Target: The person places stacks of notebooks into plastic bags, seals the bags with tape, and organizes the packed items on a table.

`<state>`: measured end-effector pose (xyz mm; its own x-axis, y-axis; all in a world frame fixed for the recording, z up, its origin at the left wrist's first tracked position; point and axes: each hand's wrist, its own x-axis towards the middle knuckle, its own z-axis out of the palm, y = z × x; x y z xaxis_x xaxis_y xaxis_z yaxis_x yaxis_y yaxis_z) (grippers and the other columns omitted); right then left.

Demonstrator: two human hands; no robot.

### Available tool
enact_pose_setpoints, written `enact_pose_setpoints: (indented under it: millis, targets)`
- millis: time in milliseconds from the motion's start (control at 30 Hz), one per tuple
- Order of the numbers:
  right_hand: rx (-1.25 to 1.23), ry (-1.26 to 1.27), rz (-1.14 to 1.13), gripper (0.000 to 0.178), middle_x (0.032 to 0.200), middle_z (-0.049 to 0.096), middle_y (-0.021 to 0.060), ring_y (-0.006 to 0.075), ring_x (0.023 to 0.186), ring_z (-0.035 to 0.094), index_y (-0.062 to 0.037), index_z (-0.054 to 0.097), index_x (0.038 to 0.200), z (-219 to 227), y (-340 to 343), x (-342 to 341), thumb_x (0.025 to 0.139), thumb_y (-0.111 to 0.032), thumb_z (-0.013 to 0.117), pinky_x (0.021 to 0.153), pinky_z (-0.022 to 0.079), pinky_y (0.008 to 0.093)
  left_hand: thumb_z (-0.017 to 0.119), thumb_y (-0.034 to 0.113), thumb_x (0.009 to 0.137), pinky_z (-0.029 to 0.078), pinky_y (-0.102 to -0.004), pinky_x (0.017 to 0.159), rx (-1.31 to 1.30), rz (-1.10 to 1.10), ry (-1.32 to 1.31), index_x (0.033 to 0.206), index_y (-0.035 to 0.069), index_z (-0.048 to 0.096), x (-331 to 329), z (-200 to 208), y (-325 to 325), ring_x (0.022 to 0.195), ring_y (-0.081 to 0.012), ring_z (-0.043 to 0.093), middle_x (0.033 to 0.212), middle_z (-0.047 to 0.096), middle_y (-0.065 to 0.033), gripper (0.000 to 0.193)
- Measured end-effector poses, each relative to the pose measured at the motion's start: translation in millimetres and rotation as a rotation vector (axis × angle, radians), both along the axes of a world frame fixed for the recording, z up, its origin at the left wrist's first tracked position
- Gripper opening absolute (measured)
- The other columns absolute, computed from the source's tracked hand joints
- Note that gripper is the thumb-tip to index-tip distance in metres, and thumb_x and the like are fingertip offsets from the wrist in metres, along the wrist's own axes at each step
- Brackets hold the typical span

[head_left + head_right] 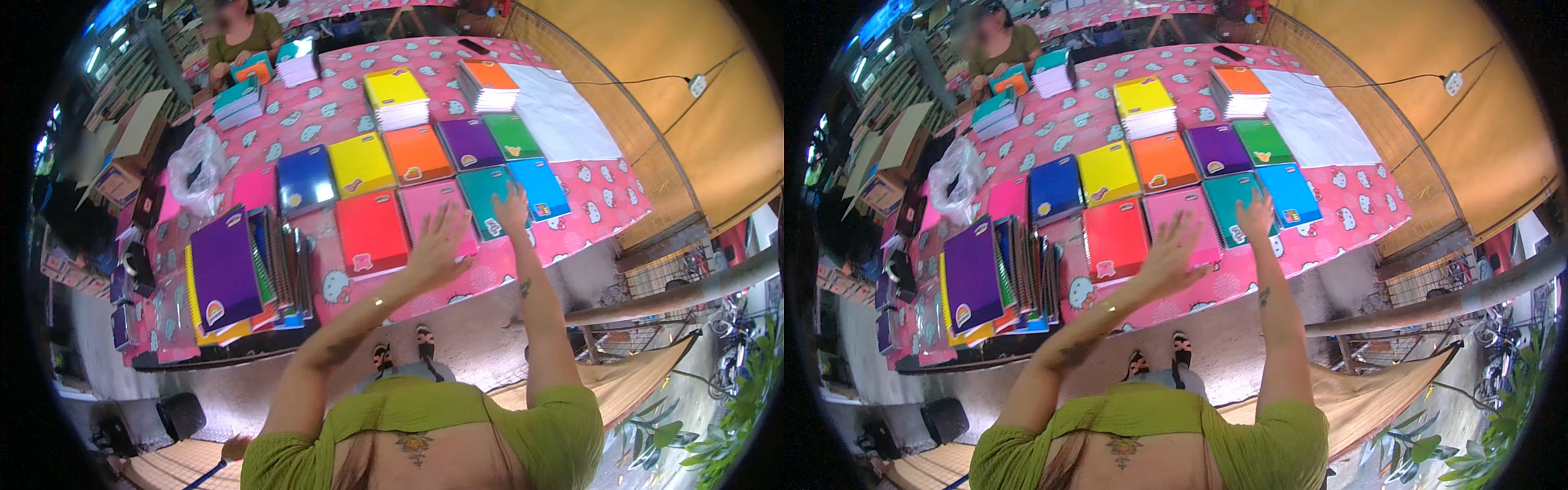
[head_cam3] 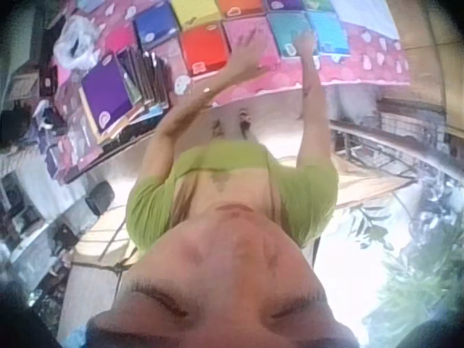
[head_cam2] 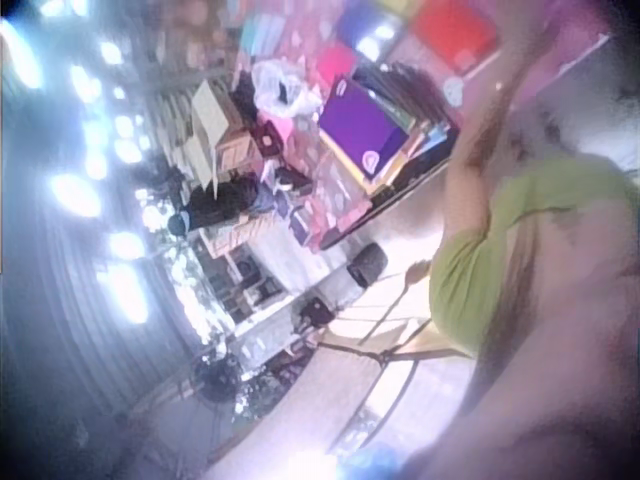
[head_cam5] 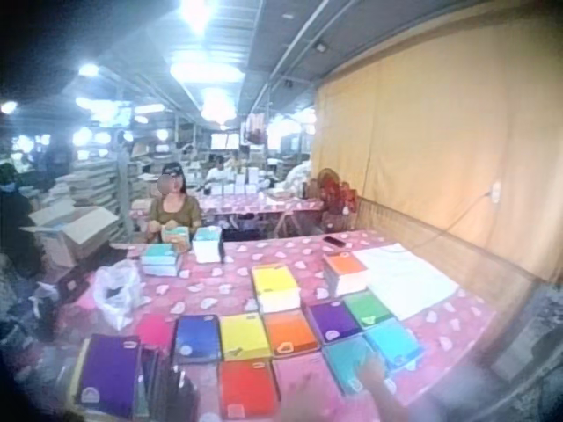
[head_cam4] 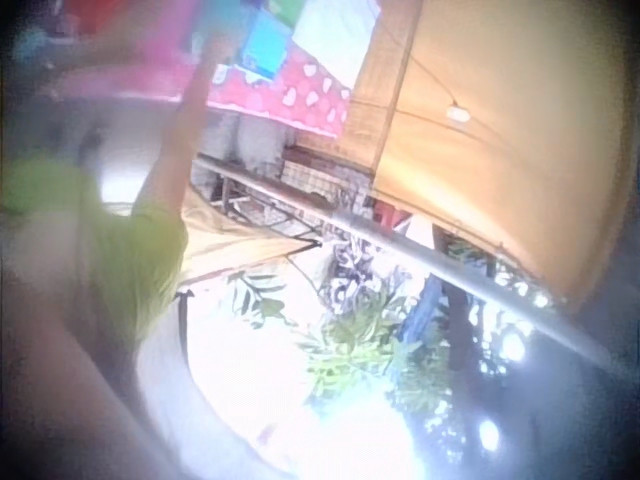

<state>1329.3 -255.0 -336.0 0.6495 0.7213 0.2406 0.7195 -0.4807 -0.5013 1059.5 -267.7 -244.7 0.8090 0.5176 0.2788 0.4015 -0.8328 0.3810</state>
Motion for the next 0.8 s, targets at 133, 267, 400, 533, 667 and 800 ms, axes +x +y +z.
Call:
enact_pose_setpoints:
  millis: [133,267,400,533,667,800]
  targets:
    - [-0.072,-0.172,-0.171,0.063,0.148,0.039,0.0195,0.0377,0.133,0.042,-0.0094,0.047,0.139,-13.8,-31.1,118.9,0.085,-0.034,0.067,0.102,0.042,0.0537,0.064,0.034,0.089,0.022,-0.0573,0.115,0.091,-0.070,-0.013,0.148,0.003,0.030,108.6,-62.7,-10.1,0.145,-0.0379,0.022,0.154,0.025,-0.0244,0.075]
    - [-0.265,-0.091,0.084,0.060,0.136,0.051,0.0196,0.0365,0.123,0.053,-0.0079,0.050,0.137,-5.5,-25.0,112.4,0.085,-0.034,0.066,0.101,0.044,0.0475,0.059,0.021,0.091,0.038,-0.0513,0.105,0.288,-0.054,0.153,0.132,0.002,0.048,138.8,-126.4,14.1,0.131,-0.0377,0.043,0.138,0.047,-0.0214,0.047]
    - [-0.249,-0.035,0.153,0.050,0.122,0.059,0.0234,0.0368,0.110,0.060,-0.0075,0.054,0.133,-11.1,-39.5,135.2,0.087,-0.026,0.063,0.092,0.049,0.0493,0.057,0.015,0.089,0.051,-0.0459,0.083,0.016,-0.124,-0.093,0.106,0.003,0.061,136.3,-41.1,37.8,0.104,-0.0340,0.062,0.105,0.064,-0.0158,0.021]
    - [0.067,0.032,-0.030,0.045,0.104,0.063,0.0288,0.0313,0.090,0.067,-0.0047,0.058,0.127,60.4,-17.9,84.2,0.081,-0.006,0.059,0.075,0.055,0.0362,0.061,0.018,0.095,0.049,-0.0326,0.066,-0.589,0.295,-0.754,0.106,0.004,0.069,-17.2,87.6,54.0,0.075,-0.0123,0.062,0.085,0.069,-0.0030,0.019]
    - [0.941,0.487,0.236,0.048,0.106,0.064,0.0145,0.0217,0.095,0.063,0.0019,0.053,0.128,140.4,-33.6,-32.6,0.081,0.003,0.060,0.083,0.052,0.0351,0.062,0.002,0.086,0.049,-0.0298,0.088,-0.477,0.157,-1.317,0.123,-0.002,0.057,-176.4,166.2,3.8,0.099,-0.0152,0.063,0.113,0.066,-0.0076,0.037]
    - [1.013,0.831,0.521,0.044,0.110,0.061,0.0073,0.0182,0.104,0.058,-0.0015,0.056,0.128,177.0,-8.8,-205.6,0.085,-0.002,0.065,0.092,0.045,0.0315,0.061,0.003,0.091,0.053,-0.0302,0.087,-0.264,0.447,-1.616,0.119,0.000,0.059,-288.6,203.6,-18.8,0.096,-0.0168,0.065,0.110,0.066,-0.0093,0.029]
